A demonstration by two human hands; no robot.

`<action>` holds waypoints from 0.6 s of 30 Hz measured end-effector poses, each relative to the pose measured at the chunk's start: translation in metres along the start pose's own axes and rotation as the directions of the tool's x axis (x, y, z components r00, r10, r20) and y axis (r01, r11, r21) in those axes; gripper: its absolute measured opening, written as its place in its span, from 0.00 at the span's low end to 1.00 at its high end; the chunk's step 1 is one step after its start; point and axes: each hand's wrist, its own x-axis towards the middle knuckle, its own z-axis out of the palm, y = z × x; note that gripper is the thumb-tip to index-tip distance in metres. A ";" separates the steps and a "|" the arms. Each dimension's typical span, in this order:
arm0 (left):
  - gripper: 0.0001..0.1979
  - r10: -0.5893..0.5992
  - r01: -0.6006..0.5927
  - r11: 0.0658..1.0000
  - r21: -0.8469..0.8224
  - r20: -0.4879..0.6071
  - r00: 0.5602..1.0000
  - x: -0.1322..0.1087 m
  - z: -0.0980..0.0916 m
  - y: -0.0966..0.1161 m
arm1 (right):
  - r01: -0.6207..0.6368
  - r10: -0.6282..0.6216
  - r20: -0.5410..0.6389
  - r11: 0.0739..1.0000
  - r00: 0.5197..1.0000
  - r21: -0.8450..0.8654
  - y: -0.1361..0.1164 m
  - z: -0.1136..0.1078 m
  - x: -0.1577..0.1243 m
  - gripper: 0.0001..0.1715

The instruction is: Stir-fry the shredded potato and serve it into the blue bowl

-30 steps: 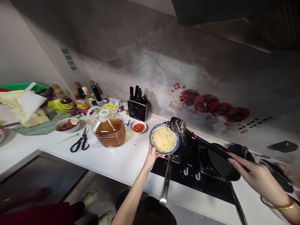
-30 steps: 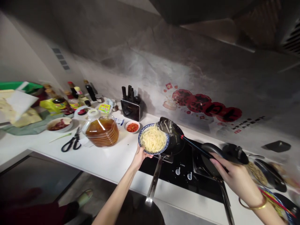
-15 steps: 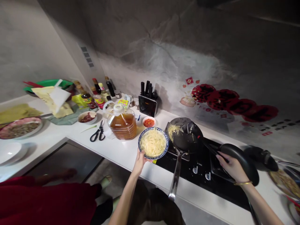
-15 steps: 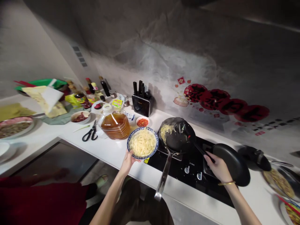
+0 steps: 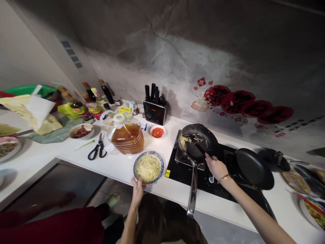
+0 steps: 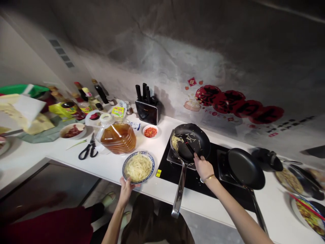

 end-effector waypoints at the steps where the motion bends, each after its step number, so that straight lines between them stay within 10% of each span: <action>1: 0.35 -0.004 0.004 1.000 0.001 -0.005 1.000 0.003 -0.002 -0.002 | 0.035 -0.035 0.007 0.999 0.999 -0.022 0.006 -0.003 -0.010 0.26; 6: 0.32 0.014 -0.014 1.000 -0.009 0.011 1.000 0.012 0.000 0.000 | 0.140 -0.141 -0.019 0.988 0.990 -0.065 0.046 -0.026 -0.043 0.24; 14: 0.33 0.021 -0.022 1.000 0.004 0.082 0.996 0.015 0.004 0.009 | -0.110 0.111 -0.001 0.984 0.994 -0.138 0.032 -0.024 0.018 0.27; 18: 0.34 0.010 -0.008 0.999 -0.038 0.064 0.998 0.019 0.003 0.004 | -0.061 0.063 0.119 0.998 0.991 -0.020 0.036 -0.035 0.005 0.24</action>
